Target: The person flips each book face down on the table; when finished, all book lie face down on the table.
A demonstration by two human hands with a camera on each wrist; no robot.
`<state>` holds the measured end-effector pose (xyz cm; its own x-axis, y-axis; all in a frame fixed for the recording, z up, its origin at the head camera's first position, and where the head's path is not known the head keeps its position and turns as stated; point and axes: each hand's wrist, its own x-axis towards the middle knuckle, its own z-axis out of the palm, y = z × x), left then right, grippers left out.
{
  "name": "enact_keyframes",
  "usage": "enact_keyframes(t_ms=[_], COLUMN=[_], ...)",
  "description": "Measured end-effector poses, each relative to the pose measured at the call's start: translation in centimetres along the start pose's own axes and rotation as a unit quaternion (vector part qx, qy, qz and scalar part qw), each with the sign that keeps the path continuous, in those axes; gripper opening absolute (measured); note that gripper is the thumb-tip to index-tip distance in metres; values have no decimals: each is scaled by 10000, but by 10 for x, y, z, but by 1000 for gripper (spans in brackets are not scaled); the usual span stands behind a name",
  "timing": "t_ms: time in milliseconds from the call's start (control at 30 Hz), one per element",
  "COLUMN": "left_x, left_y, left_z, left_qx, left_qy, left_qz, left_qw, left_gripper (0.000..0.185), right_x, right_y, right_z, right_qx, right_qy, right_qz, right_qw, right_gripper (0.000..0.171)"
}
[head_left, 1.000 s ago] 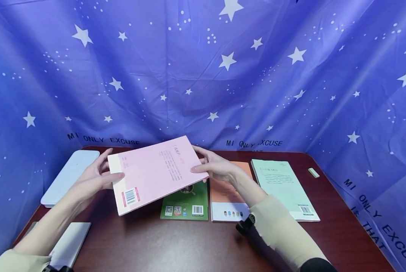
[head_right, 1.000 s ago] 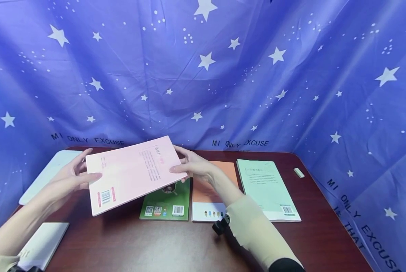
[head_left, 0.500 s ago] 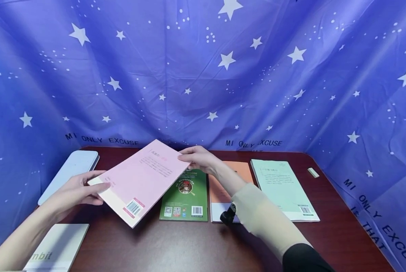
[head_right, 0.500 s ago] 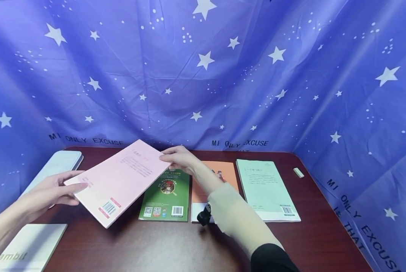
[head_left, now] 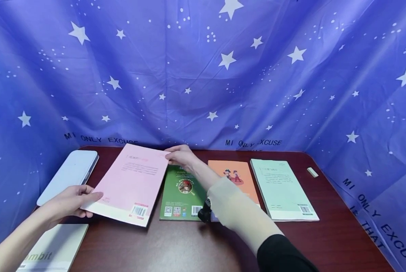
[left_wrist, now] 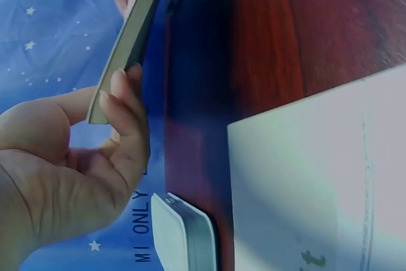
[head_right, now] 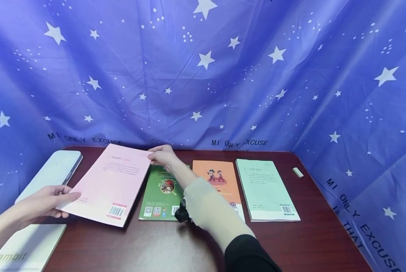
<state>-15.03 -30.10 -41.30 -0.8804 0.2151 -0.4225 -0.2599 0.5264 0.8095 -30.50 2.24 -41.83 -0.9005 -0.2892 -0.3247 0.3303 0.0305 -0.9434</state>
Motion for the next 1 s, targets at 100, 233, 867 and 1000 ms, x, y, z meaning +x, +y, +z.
enact_keyframes(t_ms=[100,233,867,1000], left_x=[-1,1,13,15], left_y=[-2,-5,-17,-20], left_z=[0,4,14,14], left_qx=[81,175,1073,1148], left_qy=[123,242,641,732], left_qz=[-148,-239,-137,-165], left_qw=[9998,9993,9921,9906], left_gripper=[35,27,33,36], right_x=[5,9,13,13], right_y=[3,7,12,12], right_z=[10,18,18,20], right_qx=[59,-23,-893,-919], right_qy=[130,236,-55,-45], right_qz=[-94,-188,-310,-305], right_qw=[9999,9995,9955,9953], right_gripper=[42,41,48,48])
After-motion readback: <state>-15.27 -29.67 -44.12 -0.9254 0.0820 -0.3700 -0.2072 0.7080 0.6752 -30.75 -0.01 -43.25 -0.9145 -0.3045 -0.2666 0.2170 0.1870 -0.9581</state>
